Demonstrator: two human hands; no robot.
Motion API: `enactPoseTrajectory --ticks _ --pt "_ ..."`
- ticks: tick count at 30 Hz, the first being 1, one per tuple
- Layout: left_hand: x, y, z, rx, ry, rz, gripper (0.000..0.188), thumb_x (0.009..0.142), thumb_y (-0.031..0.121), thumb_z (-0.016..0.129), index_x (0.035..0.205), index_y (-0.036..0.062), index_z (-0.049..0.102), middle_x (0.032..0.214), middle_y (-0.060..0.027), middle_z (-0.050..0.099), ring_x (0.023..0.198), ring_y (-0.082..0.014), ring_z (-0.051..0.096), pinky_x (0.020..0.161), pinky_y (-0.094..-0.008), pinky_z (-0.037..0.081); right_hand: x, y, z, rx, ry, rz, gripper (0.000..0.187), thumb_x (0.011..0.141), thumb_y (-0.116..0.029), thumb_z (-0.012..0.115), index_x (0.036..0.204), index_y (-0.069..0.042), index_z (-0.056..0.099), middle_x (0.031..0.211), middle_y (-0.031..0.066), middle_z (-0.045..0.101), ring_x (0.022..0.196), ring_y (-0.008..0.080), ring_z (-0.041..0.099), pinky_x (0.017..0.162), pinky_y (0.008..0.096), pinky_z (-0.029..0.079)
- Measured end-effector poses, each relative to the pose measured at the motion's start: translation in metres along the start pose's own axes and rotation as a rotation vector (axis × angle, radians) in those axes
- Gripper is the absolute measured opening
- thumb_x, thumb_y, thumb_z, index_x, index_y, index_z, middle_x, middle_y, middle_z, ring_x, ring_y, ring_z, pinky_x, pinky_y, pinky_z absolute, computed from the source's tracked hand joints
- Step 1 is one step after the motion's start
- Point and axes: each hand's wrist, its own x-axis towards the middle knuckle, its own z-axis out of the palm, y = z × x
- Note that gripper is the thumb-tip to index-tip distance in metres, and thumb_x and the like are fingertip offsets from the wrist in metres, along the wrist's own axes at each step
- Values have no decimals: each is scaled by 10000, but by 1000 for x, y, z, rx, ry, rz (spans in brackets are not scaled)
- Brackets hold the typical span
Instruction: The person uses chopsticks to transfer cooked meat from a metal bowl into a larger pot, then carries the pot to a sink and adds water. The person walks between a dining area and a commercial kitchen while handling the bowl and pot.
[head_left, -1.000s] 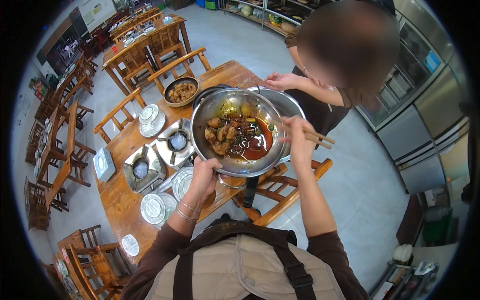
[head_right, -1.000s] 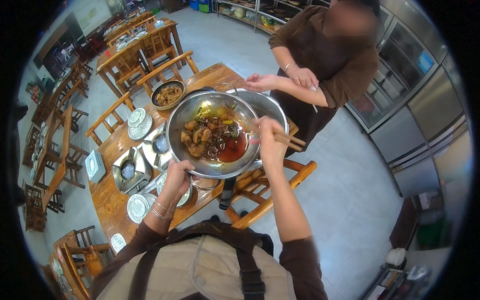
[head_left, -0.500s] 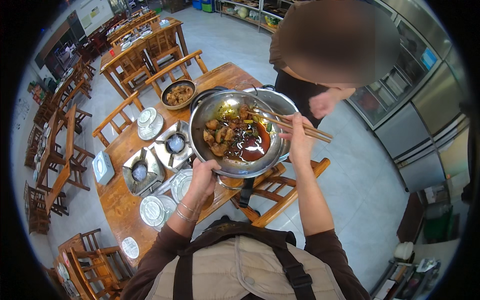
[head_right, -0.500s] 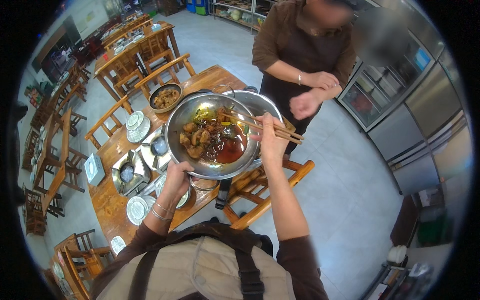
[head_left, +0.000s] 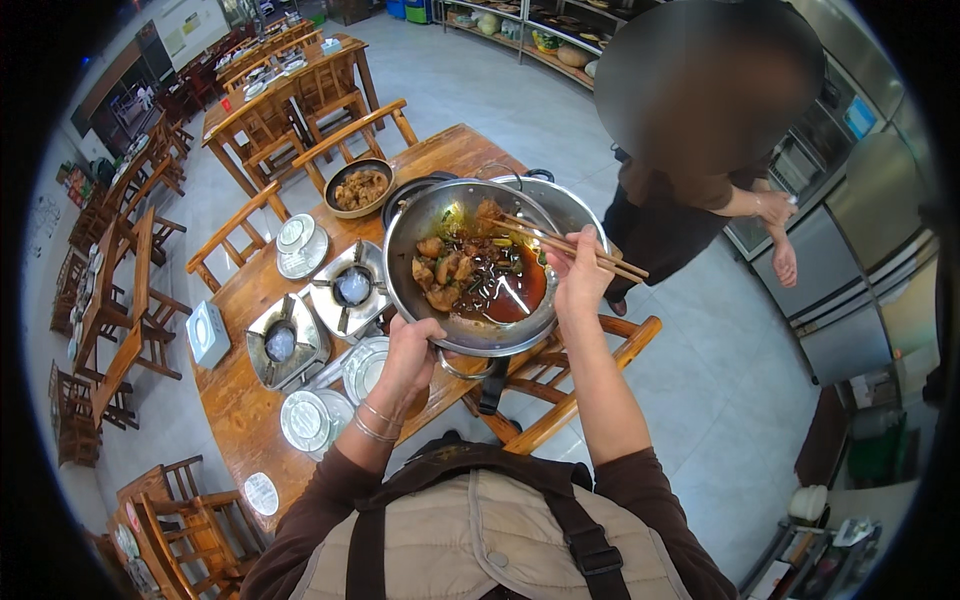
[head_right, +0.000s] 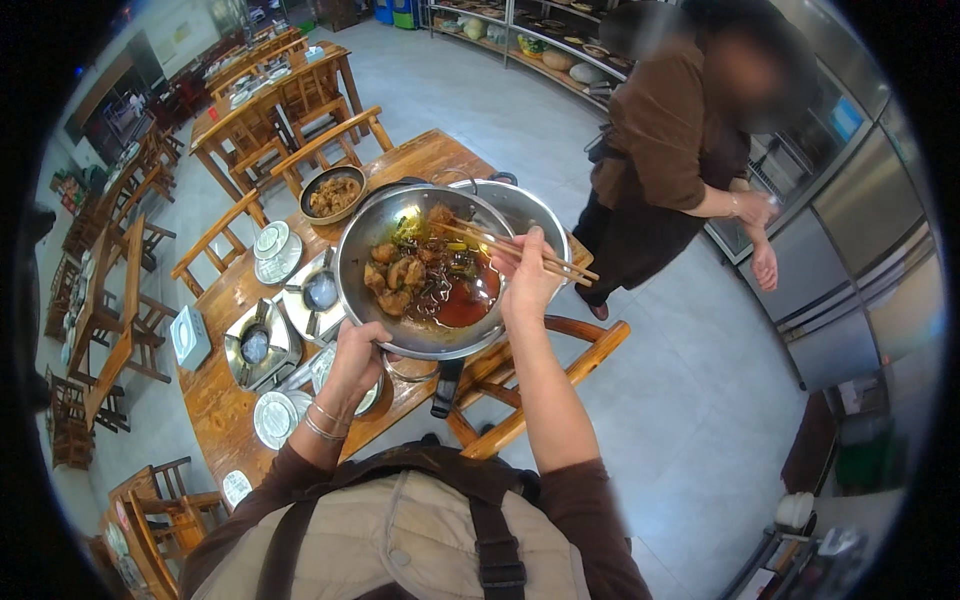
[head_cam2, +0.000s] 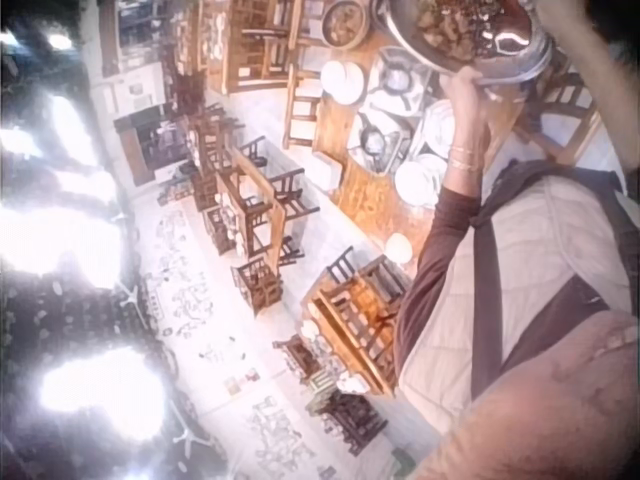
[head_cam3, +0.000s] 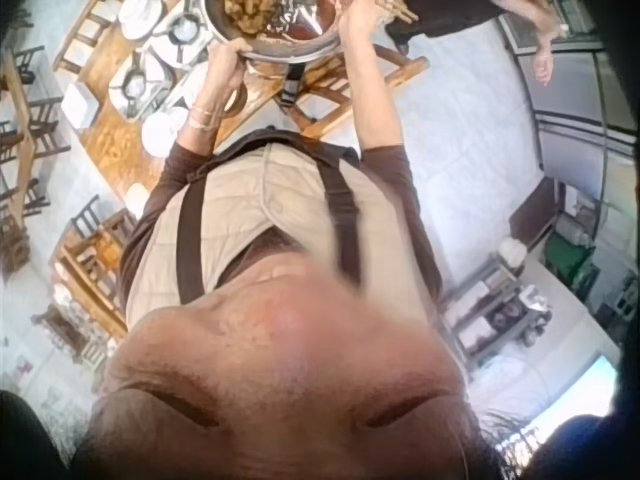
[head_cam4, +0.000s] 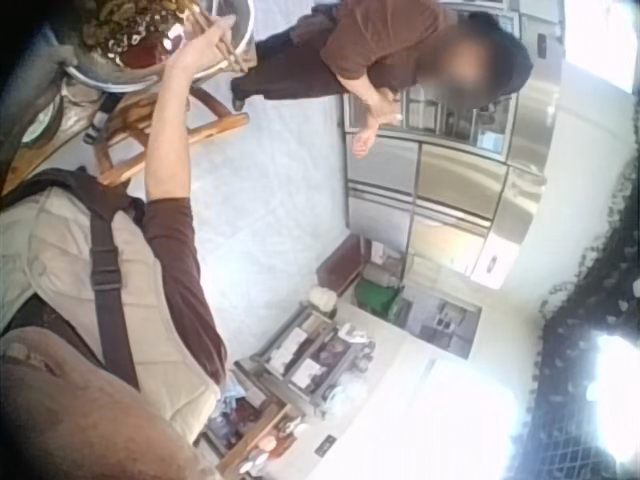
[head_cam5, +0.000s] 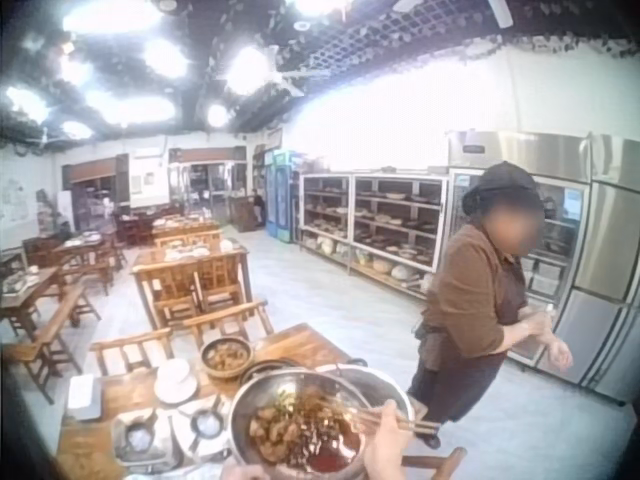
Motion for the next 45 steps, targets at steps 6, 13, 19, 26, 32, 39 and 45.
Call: enactPoseTrajectory --ticks 6,13,19,26,32,39,45 --pt "1 0 -10 -1 42 17 275 693 -51 462 966 -46 491 837 -124 570 632 -209 573 441 -299 460 15 -37 -3 148 38 -79 275 951 -253 534 851 4 535 809 165 650 694 262 686 493 229 552" --pt "0 1 -20 -19 78 7 268 698 -49 464 965 -39 462 797 -115 551 601 -208 571 420 -291 462 8 -59 -6 -389 -152 -243 331 935 -290 559 977 33 616 934 137 661 793 214 676 536 243 546" --pt "-3 4 -18 -28 43 16 288 700 -52 464 987 -39 460 836 -124 566 644 -213 586 428 -299 477 -37 -14 12 -519 -446 -51 236 910 -222 602 940 2 672 909 89 668 737 148 651 535 242 566" --pt "-6 7 -11 -39 50 24 385 696 -58 465 1081 -53 467 881 -127 580 669 -215 595 434 -297 478 -53 8 14 -763 -624 -610 75 828 -92 680 844 -20 693 879 128 675 703 193 662 598 270 555" --pt "-8 4 -16 -35 56 32 333 687 -55 465 1015 -51 520 862 -118 614 641 -214 612 457 -307 517 -82 -3 19 -881 -727 -838 114 790 -38 690 898 -3 677 877 144 681 802 250 678 685 305 552" --pt "-7 4 -16 -73 19 22 376 668 -60 475 1043 -54 494 856 -126 597 644 -213 596 437 -295 481 -73 -12 15 -885 -863 -897 155 764 -59 720 903 -14 666 879 149 685 840 273 687 689 320 563" --pt "-12 0 -19 -96 1 22 338 656 -68 462 989 -62 520 830 -122 606 627 -217 598 439 -299 486 -73 -26 13 -871 -890 -934 119 763 -48 723 849 -4 653 821 151 679 750 271 687 645 316 563"
